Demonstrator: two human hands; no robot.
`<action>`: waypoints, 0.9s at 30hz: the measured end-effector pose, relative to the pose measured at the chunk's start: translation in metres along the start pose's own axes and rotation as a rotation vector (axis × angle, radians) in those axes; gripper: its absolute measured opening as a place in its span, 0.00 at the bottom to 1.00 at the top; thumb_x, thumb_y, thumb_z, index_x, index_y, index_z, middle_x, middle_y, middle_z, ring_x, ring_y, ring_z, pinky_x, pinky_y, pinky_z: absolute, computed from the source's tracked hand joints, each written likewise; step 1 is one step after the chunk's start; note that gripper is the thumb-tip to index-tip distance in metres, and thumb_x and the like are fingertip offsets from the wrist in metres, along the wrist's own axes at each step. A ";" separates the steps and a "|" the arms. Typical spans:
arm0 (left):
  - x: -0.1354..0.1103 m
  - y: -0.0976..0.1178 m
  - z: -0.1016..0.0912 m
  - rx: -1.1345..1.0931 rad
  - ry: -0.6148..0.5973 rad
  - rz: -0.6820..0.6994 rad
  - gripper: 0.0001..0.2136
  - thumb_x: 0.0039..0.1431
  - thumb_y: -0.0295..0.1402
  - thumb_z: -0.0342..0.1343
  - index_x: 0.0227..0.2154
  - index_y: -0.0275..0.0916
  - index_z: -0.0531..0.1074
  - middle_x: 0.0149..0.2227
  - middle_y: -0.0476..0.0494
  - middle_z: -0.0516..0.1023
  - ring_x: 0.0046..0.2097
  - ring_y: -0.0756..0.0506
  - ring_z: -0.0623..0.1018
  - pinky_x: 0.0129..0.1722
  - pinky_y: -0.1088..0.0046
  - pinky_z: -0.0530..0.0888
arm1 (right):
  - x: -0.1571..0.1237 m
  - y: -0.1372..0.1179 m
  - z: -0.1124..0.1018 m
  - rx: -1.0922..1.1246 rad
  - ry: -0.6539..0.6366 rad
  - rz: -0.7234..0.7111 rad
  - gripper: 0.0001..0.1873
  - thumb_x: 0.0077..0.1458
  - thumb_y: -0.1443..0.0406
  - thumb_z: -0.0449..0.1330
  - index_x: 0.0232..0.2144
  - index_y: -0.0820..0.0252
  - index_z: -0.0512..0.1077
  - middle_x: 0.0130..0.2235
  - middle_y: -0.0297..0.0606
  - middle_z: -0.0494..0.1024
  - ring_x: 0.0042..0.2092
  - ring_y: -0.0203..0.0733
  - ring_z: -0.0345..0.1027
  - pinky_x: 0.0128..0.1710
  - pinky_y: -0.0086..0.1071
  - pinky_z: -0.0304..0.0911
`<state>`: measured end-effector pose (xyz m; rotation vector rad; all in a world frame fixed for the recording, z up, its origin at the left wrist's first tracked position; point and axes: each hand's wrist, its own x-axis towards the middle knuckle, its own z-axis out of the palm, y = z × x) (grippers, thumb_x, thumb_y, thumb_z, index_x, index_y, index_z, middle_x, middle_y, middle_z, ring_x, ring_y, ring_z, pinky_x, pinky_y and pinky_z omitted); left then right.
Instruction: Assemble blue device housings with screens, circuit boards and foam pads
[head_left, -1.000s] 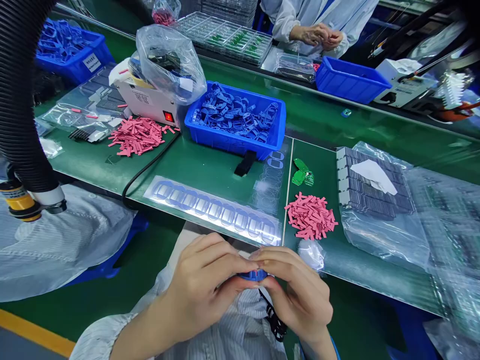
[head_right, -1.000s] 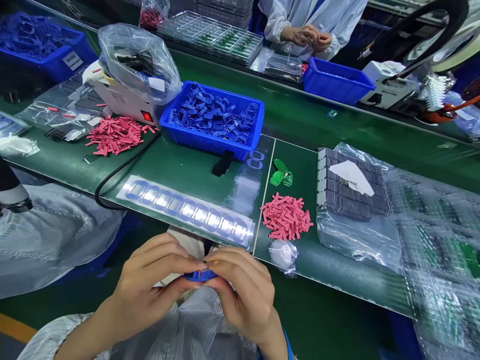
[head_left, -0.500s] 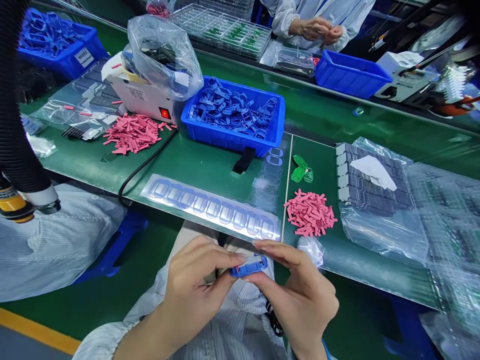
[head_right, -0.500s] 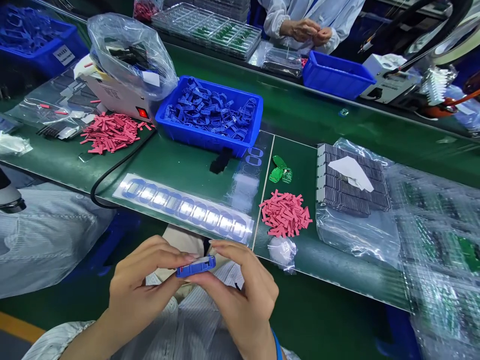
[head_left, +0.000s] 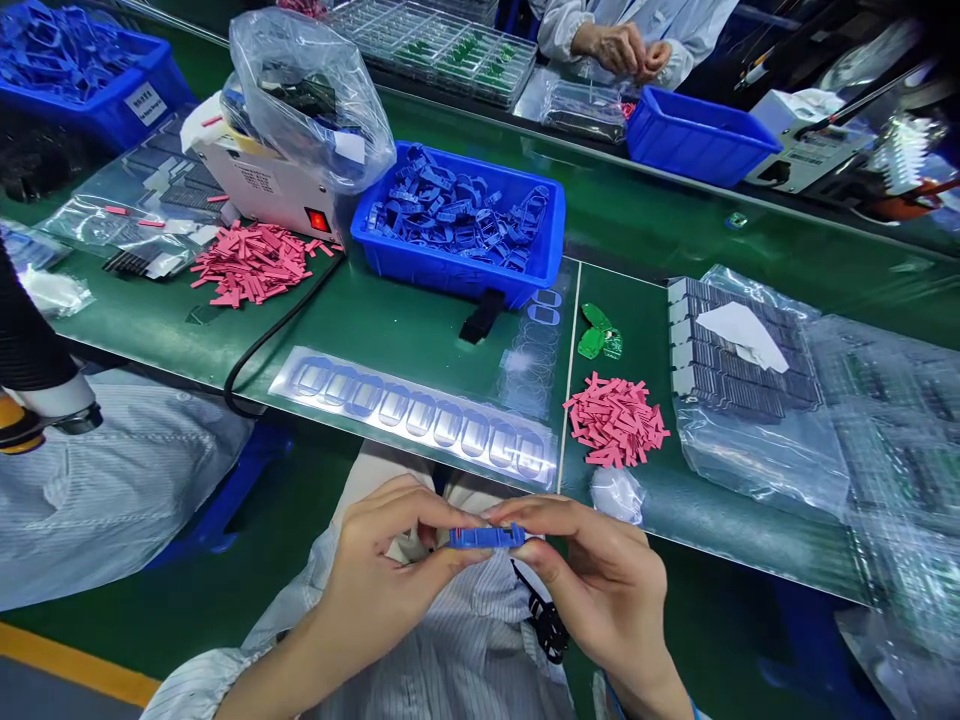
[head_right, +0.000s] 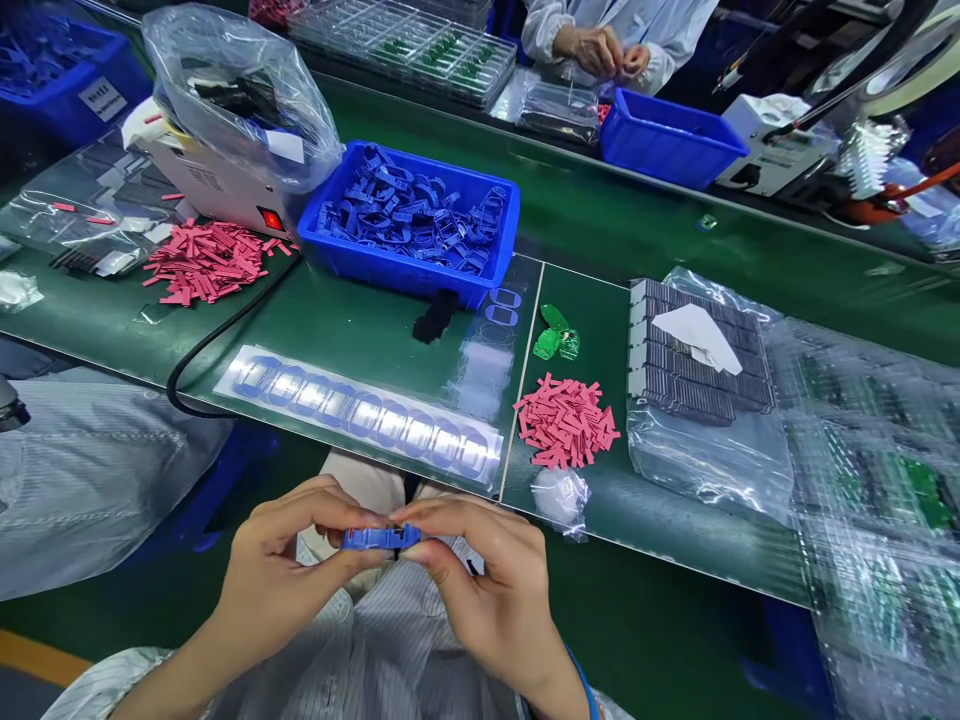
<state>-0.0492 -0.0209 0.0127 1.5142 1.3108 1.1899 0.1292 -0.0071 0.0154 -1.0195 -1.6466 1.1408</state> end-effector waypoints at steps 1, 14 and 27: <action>0.000 -0.001 0.000 0.019 -0.011 -0.019 0.05 0.46 0.27 0.66 0.27 0.40 0.76 0.22 0.51 0.77 0.25 0.51 0.73 0.24 0.78 0.71 | 0.001 0.001 0.000 -0.023 0.003 -0.004 0.09 0.54 0.73 0.60 0.36 0.55 0.74 0.36 0.34 0.81 0.38 0.38 0.77 0.38 0.30 0.72; -0.001 -0.010 0.002 -0.041 -0.012 -0.044 0.03 0.55 0.33 0.60 0.28 0.41 0.75 0.23 0.49 0.75 0.26 0.50 0.74 0.25 0.77 0.71 | -0.006 0.010 0.004 -0.043 -0.013 -0.033 0.12 0.53 0.73 0.60 0.40 0.55 0.73 0.41 0.38 0.81 0.43 0.42 0.76 0.42 0.36 0.73; -0.006 -0.018 0.018 -0.149 0.156 0.060 0.08 0.54 0.25 0.60 0.36 0.44 0.76 0.33 0.50 0.81 0.36 0.49 0.78 0.37 0.76 0.76 | 0.001 0.011 0.024 -0.468 0.234 -0.254 0.19 0.50 0.72 0.62 0.46 0.59 0.69 0.40 0.43 0.79 0.44 0.45 0.75 0.42 0.38 0.74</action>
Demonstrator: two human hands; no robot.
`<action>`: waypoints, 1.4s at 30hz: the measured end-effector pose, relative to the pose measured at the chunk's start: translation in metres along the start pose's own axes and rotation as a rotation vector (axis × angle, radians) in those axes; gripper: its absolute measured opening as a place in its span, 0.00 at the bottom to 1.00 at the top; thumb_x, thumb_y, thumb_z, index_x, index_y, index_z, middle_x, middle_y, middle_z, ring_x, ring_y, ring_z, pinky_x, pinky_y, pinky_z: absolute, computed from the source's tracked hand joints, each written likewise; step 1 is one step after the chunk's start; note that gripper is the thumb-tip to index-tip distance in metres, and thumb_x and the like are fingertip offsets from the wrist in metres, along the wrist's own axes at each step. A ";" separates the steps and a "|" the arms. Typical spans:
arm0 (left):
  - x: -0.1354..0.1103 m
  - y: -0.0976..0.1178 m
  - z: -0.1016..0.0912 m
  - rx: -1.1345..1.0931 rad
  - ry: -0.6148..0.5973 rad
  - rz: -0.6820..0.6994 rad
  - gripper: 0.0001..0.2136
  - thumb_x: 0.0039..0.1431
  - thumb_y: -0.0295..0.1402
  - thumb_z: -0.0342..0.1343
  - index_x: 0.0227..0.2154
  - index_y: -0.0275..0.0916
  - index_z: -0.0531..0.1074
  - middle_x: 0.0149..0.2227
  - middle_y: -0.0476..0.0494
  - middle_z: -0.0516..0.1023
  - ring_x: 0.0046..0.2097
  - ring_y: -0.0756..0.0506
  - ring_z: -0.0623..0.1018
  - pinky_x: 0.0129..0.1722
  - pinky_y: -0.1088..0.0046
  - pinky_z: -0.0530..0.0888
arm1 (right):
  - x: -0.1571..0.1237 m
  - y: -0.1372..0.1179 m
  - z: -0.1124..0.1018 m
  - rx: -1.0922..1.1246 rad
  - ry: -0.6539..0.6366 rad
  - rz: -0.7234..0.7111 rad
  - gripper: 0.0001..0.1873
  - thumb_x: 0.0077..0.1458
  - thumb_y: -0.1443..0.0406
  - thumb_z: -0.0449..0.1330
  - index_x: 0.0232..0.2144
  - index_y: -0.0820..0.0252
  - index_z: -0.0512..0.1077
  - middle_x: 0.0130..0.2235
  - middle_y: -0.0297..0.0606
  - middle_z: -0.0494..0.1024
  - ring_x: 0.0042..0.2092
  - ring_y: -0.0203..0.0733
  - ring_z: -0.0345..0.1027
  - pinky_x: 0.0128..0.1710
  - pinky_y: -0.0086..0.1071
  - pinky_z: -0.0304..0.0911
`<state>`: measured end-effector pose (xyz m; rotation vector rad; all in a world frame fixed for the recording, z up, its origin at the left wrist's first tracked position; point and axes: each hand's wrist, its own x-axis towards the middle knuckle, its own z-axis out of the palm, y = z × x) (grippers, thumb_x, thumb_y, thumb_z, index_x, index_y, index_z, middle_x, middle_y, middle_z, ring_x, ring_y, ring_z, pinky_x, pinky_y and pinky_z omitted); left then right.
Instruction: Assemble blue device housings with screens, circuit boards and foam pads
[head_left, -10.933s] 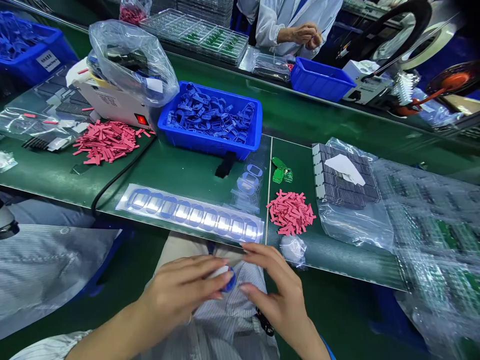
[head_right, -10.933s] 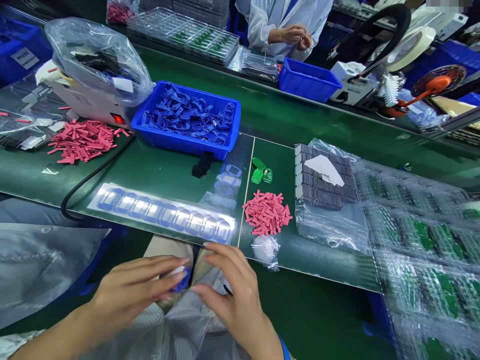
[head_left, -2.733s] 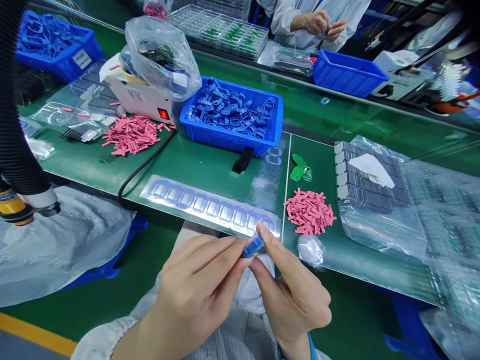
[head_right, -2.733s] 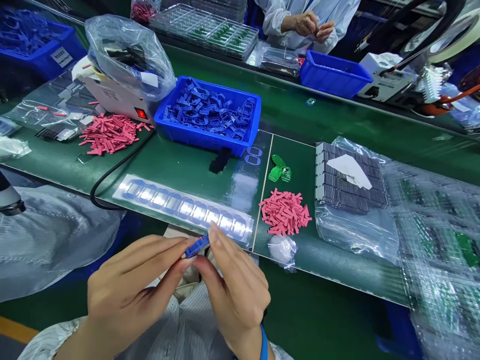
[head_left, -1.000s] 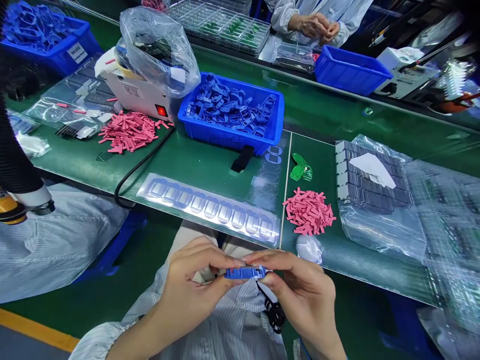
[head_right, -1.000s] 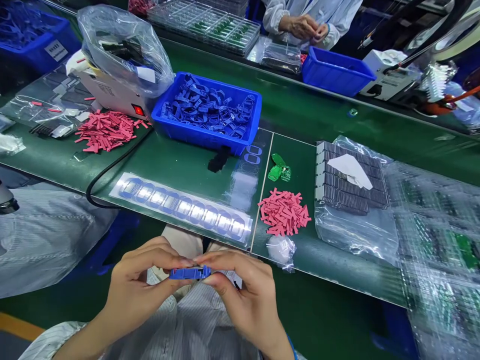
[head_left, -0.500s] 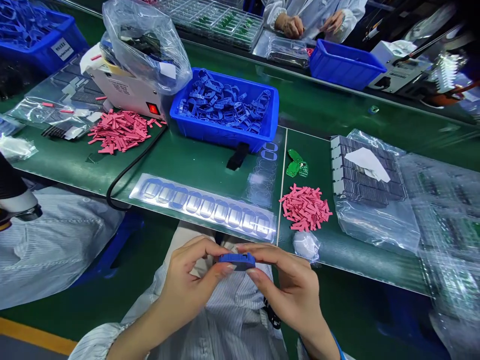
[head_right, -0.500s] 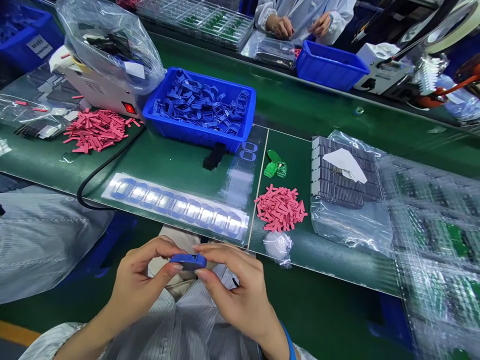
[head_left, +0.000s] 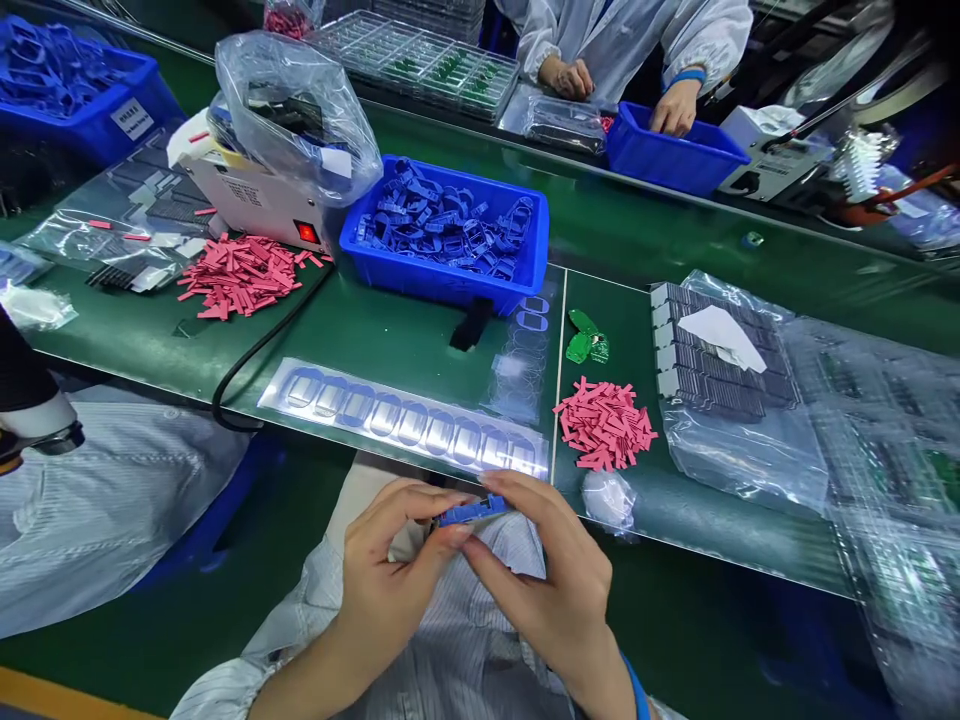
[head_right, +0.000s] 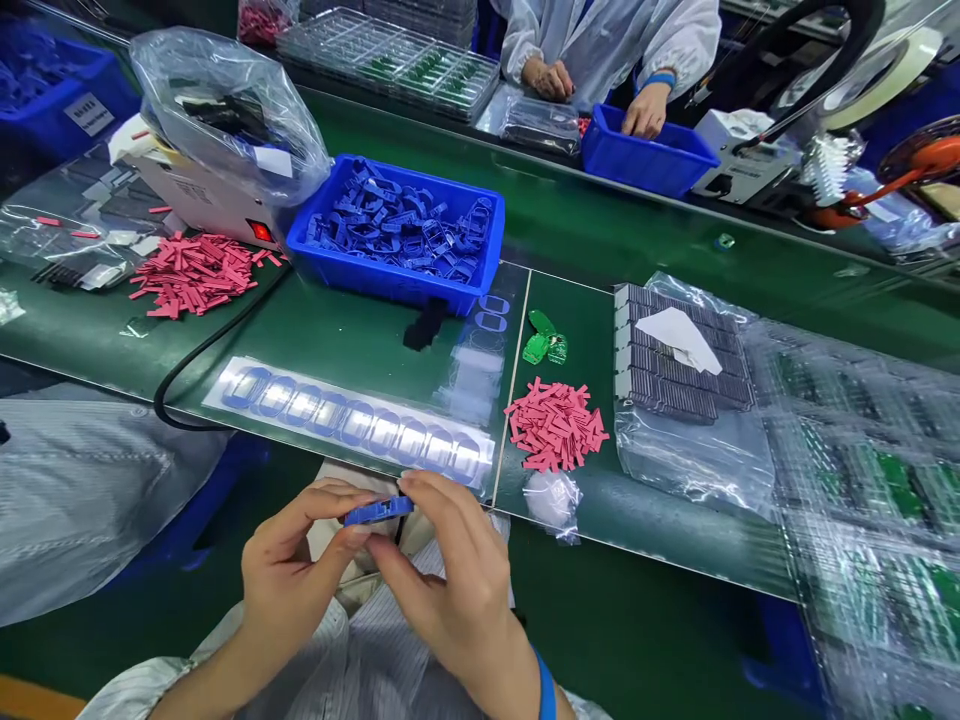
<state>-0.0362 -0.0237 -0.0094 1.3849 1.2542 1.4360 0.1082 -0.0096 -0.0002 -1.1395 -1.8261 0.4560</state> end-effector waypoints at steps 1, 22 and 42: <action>-0.002 0.000 0.002 -0.019 0.012 -0.001 0.09 0.54 0.25 0.60 0.36 0.44 0.76 0.34 0.50 0.81 0.37 0.49 0.78 0.38 0.76 0.76 | -0.001 -0.002 0.003 -0.007 0.047 0.014 0.18 0.50 0.71 0.63 0.45 0.58 0.69 0.39 0.42 0.79 0.42 0.45 0.75 0.41 0.38 0.74; 0.008 0.006 -0.011 -0.106 -0.201 -0.005 0.07 0.51 0.32 0.64 0.34 0.43 0.78 0.33 0.45 0.85 0.35 0.44 0.83 0.36 0.70 0.79 | -0.002 0.001 -0.037 0.157 -0.242 0.090 0.15 0.53 0.76 0.59 0.42 0.55 0.73 0.40 0.35 0.81 0.42 0.41 0.77 0.43 0.32 0.74; -0.001 0.009 -0.008 0.162 -0.101 0.200 0.39 0.48 0.30 0.67 0.62 0.50 0.55 0.45 0.47 0.82 0.41 0.45 0.82 0.45 0.73 0.78 | -0.007 -0.010 -0.013 0.650 0.058 0.690 0.10 0.47 0.65 0.67 0.35 0.57 0.76 0.24 0.35 0.81 0.23 0.37 0.76 0.22 0.21 0.71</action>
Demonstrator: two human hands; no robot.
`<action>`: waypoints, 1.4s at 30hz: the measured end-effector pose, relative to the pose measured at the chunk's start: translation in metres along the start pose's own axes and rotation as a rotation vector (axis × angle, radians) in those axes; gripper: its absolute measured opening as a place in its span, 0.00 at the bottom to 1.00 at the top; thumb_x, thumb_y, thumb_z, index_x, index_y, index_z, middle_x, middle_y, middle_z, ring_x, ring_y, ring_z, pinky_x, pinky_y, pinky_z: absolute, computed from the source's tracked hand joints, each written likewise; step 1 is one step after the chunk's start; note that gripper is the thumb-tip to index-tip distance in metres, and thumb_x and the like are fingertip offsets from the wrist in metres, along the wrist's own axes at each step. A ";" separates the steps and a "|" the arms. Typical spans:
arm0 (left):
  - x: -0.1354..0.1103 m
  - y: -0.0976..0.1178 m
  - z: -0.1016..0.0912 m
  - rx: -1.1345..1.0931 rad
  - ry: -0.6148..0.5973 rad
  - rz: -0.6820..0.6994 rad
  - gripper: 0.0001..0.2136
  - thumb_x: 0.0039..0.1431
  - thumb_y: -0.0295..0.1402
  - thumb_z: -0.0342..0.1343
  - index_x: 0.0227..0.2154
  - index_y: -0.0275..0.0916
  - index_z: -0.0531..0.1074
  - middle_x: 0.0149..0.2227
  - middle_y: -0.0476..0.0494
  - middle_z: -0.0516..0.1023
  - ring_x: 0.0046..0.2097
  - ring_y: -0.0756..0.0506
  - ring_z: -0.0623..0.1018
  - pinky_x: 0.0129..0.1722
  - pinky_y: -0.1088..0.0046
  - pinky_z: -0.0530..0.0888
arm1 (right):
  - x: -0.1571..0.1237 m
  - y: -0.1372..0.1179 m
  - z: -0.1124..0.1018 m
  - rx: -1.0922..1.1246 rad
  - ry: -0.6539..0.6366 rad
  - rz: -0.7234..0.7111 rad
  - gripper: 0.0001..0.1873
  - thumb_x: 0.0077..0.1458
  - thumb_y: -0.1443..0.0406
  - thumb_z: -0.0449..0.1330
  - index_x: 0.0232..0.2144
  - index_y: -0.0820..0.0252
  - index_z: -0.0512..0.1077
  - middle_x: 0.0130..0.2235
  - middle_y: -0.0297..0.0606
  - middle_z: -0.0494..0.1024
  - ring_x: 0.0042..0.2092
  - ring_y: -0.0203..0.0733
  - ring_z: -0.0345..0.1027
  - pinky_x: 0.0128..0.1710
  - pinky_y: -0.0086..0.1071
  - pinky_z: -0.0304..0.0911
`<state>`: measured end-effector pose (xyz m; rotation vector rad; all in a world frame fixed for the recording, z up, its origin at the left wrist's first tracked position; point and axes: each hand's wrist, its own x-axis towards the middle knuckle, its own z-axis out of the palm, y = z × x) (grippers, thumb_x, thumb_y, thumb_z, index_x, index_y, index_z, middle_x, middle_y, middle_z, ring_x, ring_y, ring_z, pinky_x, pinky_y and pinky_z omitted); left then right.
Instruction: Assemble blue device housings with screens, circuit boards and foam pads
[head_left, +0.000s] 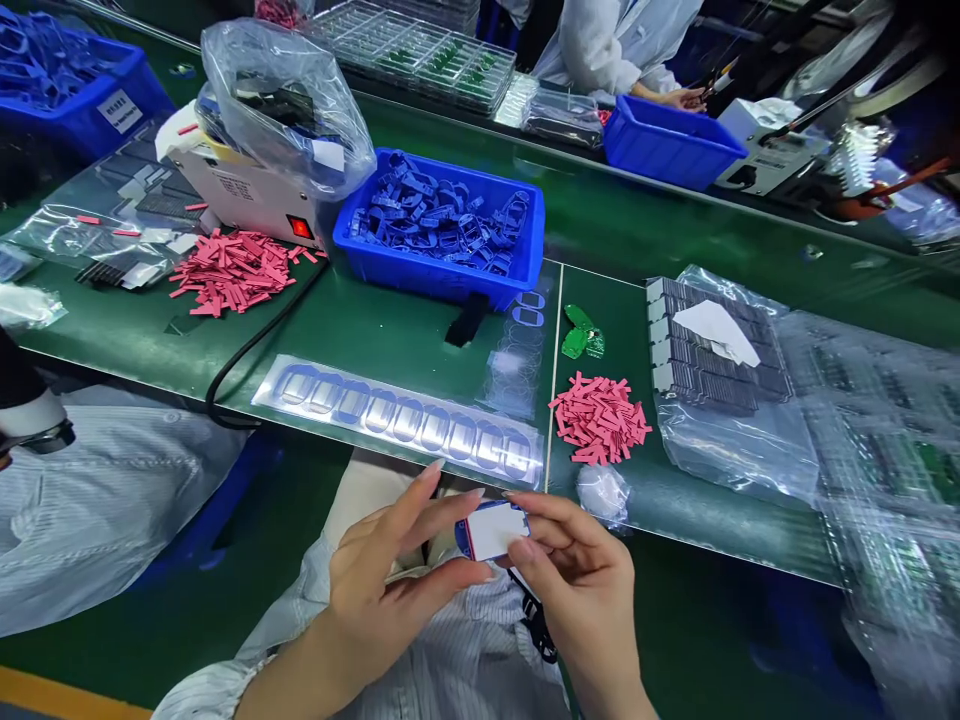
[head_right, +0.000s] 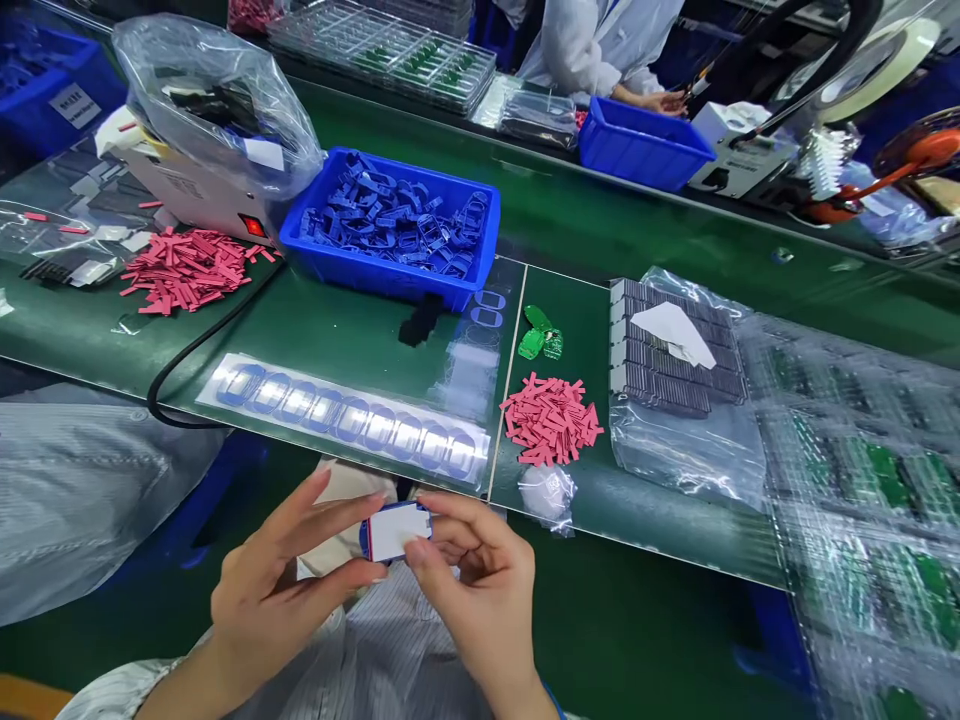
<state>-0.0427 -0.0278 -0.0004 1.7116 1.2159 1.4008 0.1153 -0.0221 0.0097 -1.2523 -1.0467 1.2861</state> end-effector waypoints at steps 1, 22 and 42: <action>-0.002 -0.001 0.001 -0.030 0.001 -0.033 0.39 0.47 0.29 0.67 0.61 0.50 0.56 0.45 0.48 0.82 0.42 0.46 0.82 0.47 0.74 0.77 | 0.000 0.000 0.000 0.005 0.008 0.002 0.10 0.46 0.66 0.67 0.35 0.57 0.77 0.24 0.35 0.81 0.23 0.37 0.75 0.22 0.21 0.70; 0.010 -0.007 0.021 -1.182 -0.433 -1.103 0.23 0.46 0.44 0.65 0.48 0.53 0.73 0.33 0.50 0.81 0.33 0.51 0.79 0.32 0.79 0.74 | 0.026 -0.026 -0.024 -0.303 -0.417 -0.134 0.11 0.55 0.65 0.57 0.38 0.55 0.78 0.28 0.36 0.73 0.34 0.38 0.67 0.33 0.31 0.67; 0.016 0.000 0.005 -1.071 -0.172 -1.269 0.20 0.36 0.43 0.69 0.36 0.40 0.81 0.30 0.43 0.82 0.33 0.46 0.81 0.32 0.76 0.75 | 0.144 -0.021 -0.093 -1.104 0.109 -0.161 0.12 0.53 0.60 0.58 0.39 0.59 0.74 0.37 0.39 0.79 0.36 0.43 0.72 0.35 0.36 0.65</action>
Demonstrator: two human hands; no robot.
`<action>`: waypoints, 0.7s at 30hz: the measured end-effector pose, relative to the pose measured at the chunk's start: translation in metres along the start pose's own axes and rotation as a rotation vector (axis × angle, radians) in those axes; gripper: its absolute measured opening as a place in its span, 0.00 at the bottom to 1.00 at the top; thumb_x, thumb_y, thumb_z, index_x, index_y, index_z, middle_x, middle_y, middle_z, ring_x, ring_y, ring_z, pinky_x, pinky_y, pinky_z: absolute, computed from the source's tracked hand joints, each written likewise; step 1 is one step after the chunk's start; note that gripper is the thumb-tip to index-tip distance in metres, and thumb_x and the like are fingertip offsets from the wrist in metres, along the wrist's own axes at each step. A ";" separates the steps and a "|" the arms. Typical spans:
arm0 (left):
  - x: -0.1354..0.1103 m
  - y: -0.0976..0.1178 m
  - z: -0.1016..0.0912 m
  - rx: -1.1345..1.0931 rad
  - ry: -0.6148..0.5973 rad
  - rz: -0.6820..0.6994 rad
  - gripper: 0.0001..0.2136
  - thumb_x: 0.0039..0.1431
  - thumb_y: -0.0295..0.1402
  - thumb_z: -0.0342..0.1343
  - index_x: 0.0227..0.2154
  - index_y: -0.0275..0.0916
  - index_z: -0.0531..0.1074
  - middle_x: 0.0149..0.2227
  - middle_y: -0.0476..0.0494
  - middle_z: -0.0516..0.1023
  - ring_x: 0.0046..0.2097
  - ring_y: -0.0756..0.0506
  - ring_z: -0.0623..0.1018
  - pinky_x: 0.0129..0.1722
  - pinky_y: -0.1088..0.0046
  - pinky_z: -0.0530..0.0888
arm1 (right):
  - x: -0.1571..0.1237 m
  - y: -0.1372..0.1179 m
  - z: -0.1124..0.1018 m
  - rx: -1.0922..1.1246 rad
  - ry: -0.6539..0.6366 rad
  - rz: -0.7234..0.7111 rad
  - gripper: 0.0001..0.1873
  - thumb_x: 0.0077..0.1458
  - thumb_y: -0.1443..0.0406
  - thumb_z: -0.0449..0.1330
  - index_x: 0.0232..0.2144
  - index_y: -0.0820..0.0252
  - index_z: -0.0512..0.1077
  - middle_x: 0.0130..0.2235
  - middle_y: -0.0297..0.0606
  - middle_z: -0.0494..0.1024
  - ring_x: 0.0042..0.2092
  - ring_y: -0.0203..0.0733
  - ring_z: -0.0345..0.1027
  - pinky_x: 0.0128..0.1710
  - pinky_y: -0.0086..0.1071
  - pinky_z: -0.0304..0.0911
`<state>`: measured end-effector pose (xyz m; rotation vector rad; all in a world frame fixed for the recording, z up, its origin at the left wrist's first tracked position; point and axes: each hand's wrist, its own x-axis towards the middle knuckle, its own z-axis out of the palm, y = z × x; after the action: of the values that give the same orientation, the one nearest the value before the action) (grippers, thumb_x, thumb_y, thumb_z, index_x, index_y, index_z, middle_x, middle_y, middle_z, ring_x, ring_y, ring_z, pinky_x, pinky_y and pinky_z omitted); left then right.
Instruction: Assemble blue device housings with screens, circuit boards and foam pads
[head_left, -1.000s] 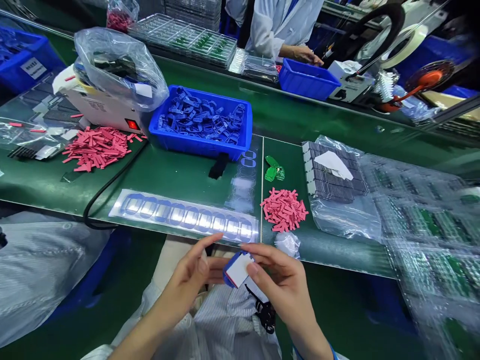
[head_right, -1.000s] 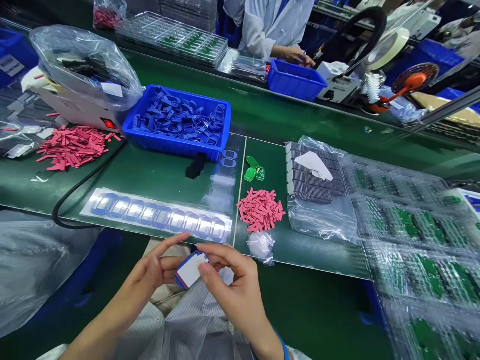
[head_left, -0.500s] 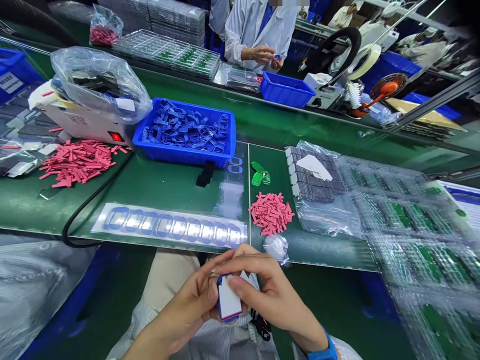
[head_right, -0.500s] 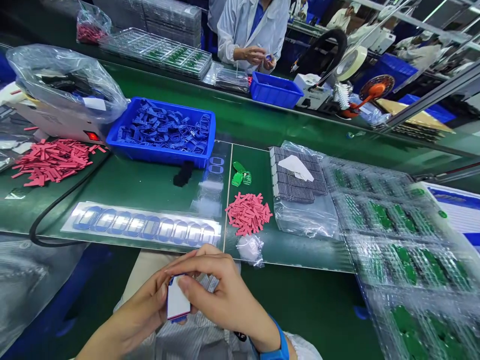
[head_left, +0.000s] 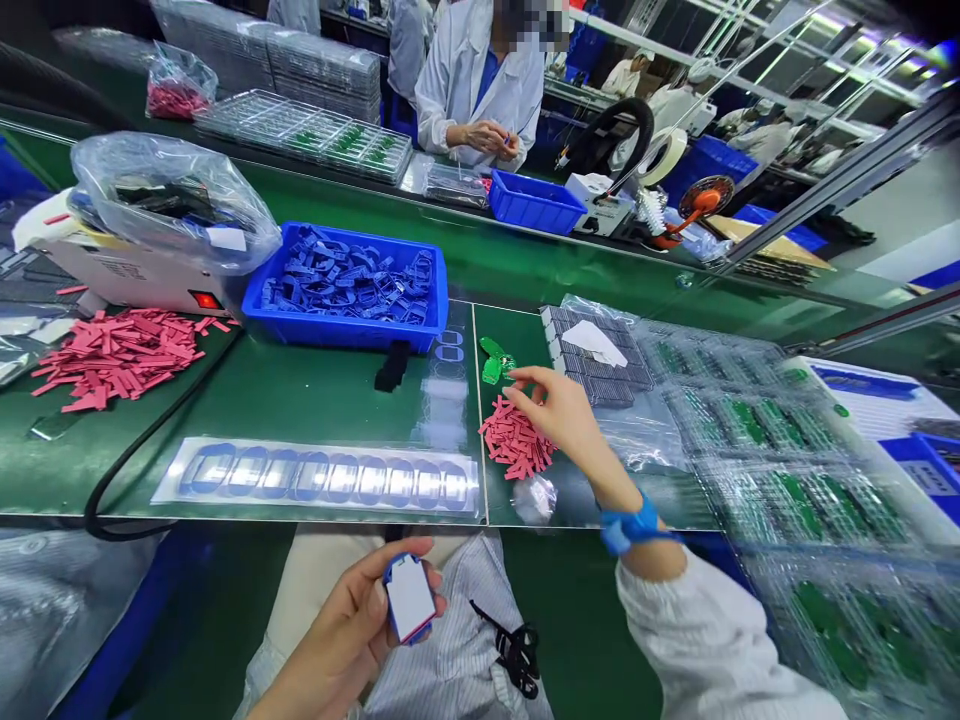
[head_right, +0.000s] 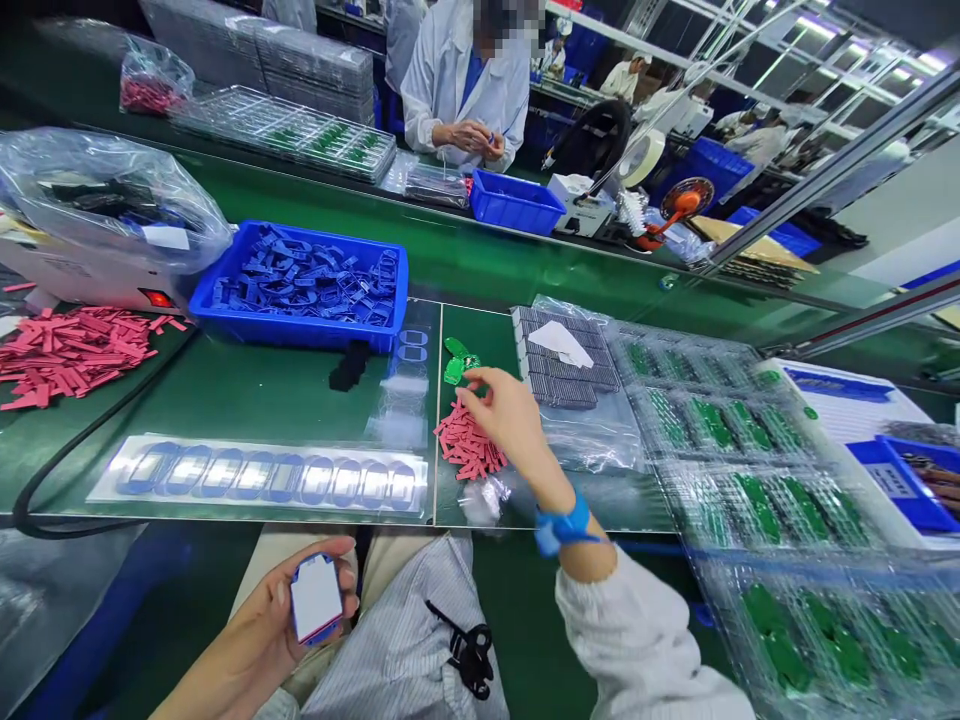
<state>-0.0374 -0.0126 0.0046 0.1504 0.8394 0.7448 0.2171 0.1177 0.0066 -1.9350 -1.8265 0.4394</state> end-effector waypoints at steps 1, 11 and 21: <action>-0.001 -0.001 -0.001 -0.004 0.007 0.000 0.20 0.36 0.43 0.69 0.35 0.40 0.81 0.30 0.43 0.82 0.33 0.45 0.81 0.31 0.76 0.75 | 0.017 0.006 0.002 -0.057 0.003 0.026 0.12 0.53 0.60 0.59 0.39 0.58 0.74 0.37 0.40 0.79 0.37 0.45 0.72 0.36 0.36 0.64; -0.010 -0.005 -0.009 -0.054 0.020 0.044 0.21 0.33 0.43 0.71 0.33 0.38 0.81 0.30 0.43 0.83 0.32 0.47 0.81 0.31 0.79 0.74 | 0.075 0.011 0.032 -0.285 -0.117 0.071 0.14 0.58 0.56 0.58 0.36 0.64 0.71 0.35 0.35 0.75 0.34 0.36 0.70 0.36 0.36 0.68; -0.001 -0.006 -0.004 -0.117 -0.004 0.138 0.19 0.38 0.45 0.68 0.35 0.44 0.81 0.43 0.43 0.83 0.48 0.43 0.79 0.45 0.77 0.74 | -0.002 -0.021 0.018 -0.078 0.221 -0.497 0.07 0.59 0.67 0.56 0.40 0.59 0.71 0.37 0.38 0.79 0.36 0.38 0.75 0.34 0.31 0.72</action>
<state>-0.0373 -0.0184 0.0006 0.1058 0.7854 0.9204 0.1892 0.1178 0.0019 -1.4292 -2.1000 -0.0076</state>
